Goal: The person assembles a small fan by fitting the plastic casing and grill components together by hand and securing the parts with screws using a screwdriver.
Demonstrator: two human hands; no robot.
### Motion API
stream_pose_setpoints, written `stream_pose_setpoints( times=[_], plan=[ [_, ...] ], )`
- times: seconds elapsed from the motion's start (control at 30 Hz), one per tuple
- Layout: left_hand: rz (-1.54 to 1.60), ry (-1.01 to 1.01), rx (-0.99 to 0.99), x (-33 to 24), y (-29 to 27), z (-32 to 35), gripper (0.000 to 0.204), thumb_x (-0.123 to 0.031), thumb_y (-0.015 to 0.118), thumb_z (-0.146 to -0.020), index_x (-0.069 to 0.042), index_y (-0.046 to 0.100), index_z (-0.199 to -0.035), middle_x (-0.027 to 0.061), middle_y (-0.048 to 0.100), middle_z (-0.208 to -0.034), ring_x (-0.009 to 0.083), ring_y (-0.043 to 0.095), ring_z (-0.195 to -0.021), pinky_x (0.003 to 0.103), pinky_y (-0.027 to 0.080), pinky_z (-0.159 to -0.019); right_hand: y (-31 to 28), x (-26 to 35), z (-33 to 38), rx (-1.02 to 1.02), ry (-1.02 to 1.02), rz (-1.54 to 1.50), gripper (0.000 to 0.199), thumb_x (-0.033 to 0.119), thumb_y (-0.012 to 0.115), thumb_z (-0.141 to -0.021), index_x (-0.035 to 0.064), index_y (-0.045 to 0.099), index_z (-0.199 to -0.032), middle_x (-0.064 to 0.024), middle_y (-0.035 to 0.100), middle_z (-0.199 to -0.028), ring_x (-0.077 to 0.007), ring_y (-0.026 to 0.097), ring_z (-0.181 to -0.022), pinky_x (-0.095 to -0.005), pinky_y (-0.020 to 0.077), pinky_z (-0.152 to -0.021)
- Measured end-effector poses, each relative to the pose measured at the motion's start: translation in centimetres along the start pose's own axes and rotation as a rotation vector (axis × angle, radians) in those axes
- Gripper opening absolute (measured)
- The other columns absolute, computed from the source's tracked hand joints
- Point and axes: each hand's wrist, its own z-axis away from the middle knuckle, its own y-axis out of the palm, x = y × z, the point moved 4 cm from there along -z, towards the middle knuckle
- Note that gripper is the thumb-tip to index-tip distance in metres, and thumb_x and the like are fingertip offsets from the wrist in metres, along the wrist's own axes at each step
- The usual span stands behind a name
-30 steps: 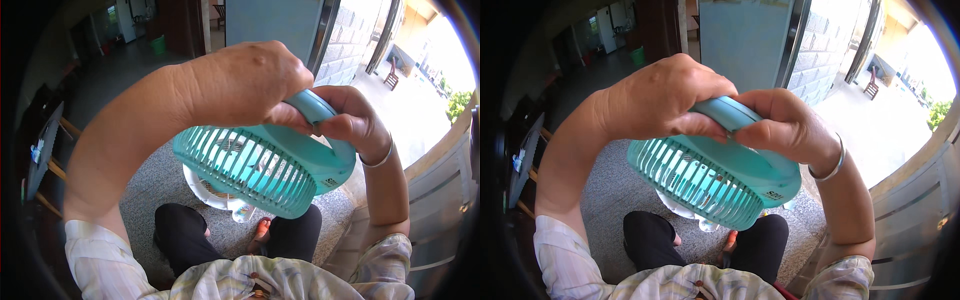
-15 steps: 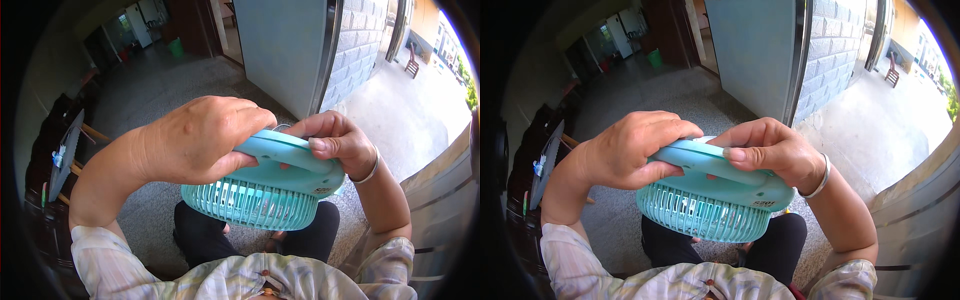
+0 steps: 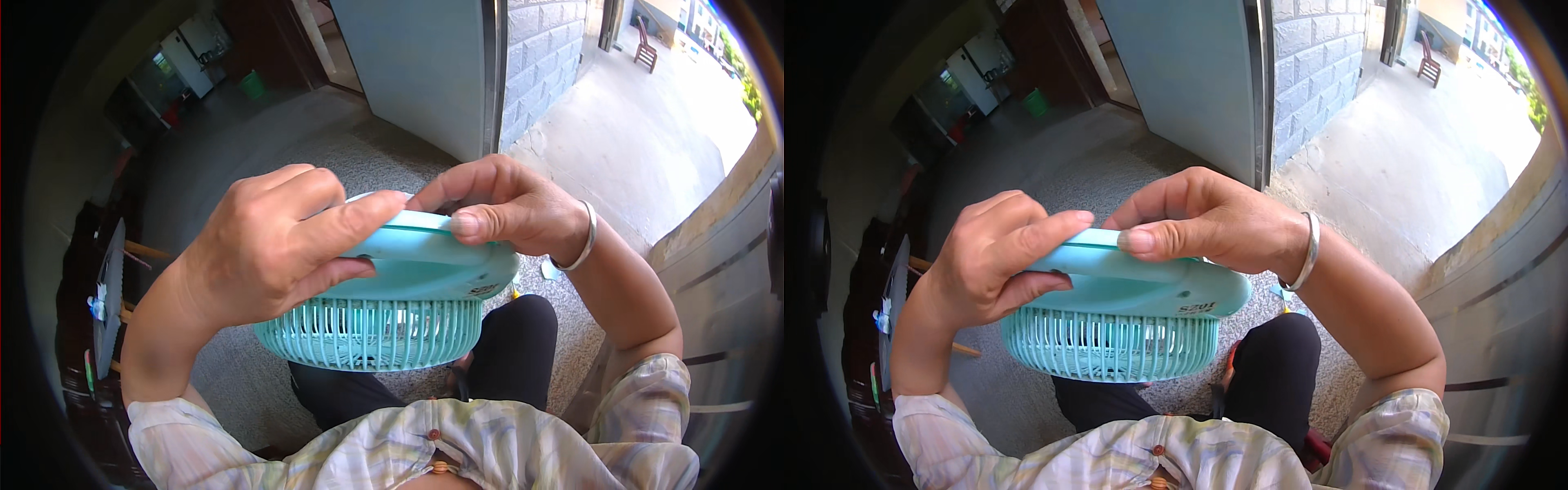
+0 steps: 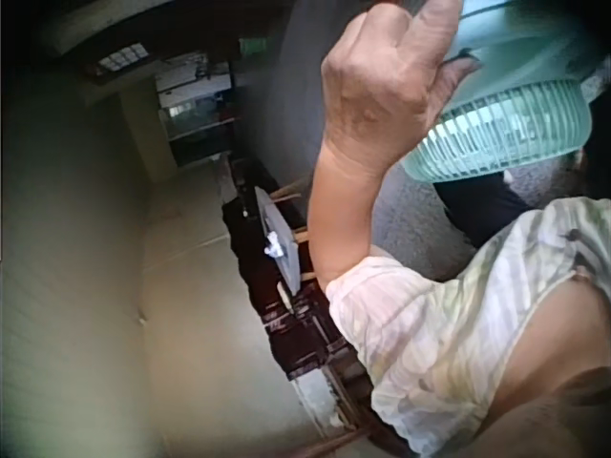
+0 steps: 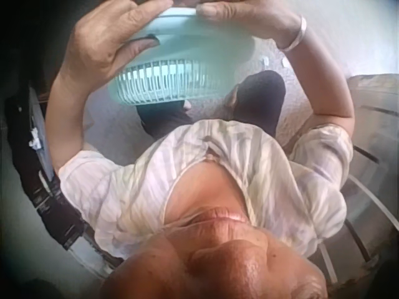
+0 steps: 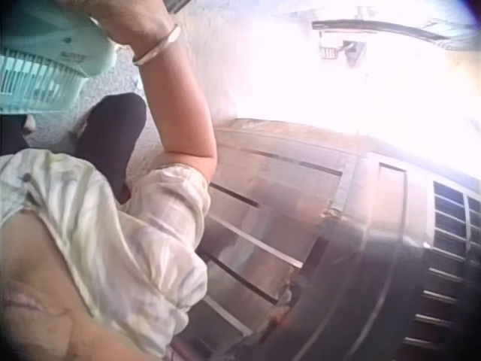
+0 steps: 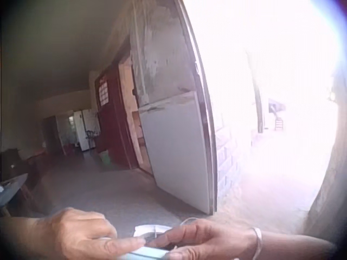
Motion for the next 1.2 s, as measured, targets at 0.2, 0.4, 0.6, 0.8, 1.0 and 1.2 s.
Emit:
stream_pose_setpoints(
  times=[0.2,0.4,0.6,0.8,1.0,1.2],
  plan=[
    [-0.048,0.031,-0.094,-0.3,0.2,0.5,0.048,-0.019,0.068,-0.071,0.002,0.054,-0.112,0.0114,0.056,-0.074,0.0215,0.053,-0.059,0.031,0.044,-0.053,-0.5,-1.2,0.2,0.019,0.068,0.027,0.038,0.026,0.061,-0.084,-0.0096,0.06,-0.099,-0.0133,0.061,-0.089,-0.0176,0.056,-0.082,-0.0286,0.0452,-0.074],
    [-0.001,0.001,-0.016,-0.9,0.4,0.5,0.044,-0.016,0.067,-0.072,0.004,0.053,-0.109,0.013,0.055,-0.078,0.0231,0.057,-0.066,0.031,0.045,-0.054,-0.3,-1.9,0.0,0.086,0.033,-0.158,0.036,0.025,0.06,-0.085,-0.0091,0.062,-0.097,-0.0121,0.061,-0.089,-0.016,0.055,-0.08,-0.0279,0.0447,-0.072],
    [-0.082,0.053,-0.075,-2.7,0.5,1.3,0.045,-0.014,0.068,-0.069,0.001,0.054,-0.11,0.0138,0.055,-0.083,0.0242,0.058,-0.069,0.03,0.046,-0.054,1.6,-1.2,1.5,0.024,0.03,0.081,0.033,0.028,0.06,-0.086,-0.001,0.064,-0.1,-0.005,0.063,-0.087,-0.0107,0.058,-0.08,-0.025,0.0473,-0.072],
    [-0.05,0.02,-0.111,-4.2,0.2,2.4,0.043,-0.007,0.069,-0.063,-0.005,0.061,-0.105,0.0084,0.053,-0.078,0.014,0.055,-0.056,0.024,0.046,-0.043,2.4,-2.4,2.9,0.245,-0.03,-0.212,0.047,0.02,0.067,-0.08,-0.006,0.052,-0.116,-0.011,0.061,-0.099,-0.0134,0.056,-0.093,-0.0261,0.0451,-0.082],
    [0.046,-0.07,-0.072,-7.0,-0.1,4.4,0.04,-0.007,0.068,-0.064,-0.008,0.062,-0.103,0.0037,0.047,-0.075,0.0105,0.05,-0.053,0.021,0.039,-0.041,5.1,-2.3,5.2,0.202,-0.099,0.152,0.058,0.02,0.074,-0.073,-0.0135,0.049,-0.113,-0.019,0.064,-0.083,-0.0205,0.064,-0.071,-0.0262,0.0504,-0.062],
    [0.27,-0.195,0.113,-6.4,-0.2,5.5,0.039,-0.017,0.07,-0.067,-0.005,0.062,-0.104,0.0054,0.05,-0.071,0.0123,0.051,-0.054,0.023,0.039,-0.044,7.6,-2.8,7.7,-0.038,-0.438,0.559,0.032,0.02,0.075,-0.07,-0.0056,0.06,-0.082,-0.0128,0.06,-0.067,-0.0203,0.06,-0.054,-0.0271,0.0477,-0.05]
  ],
)
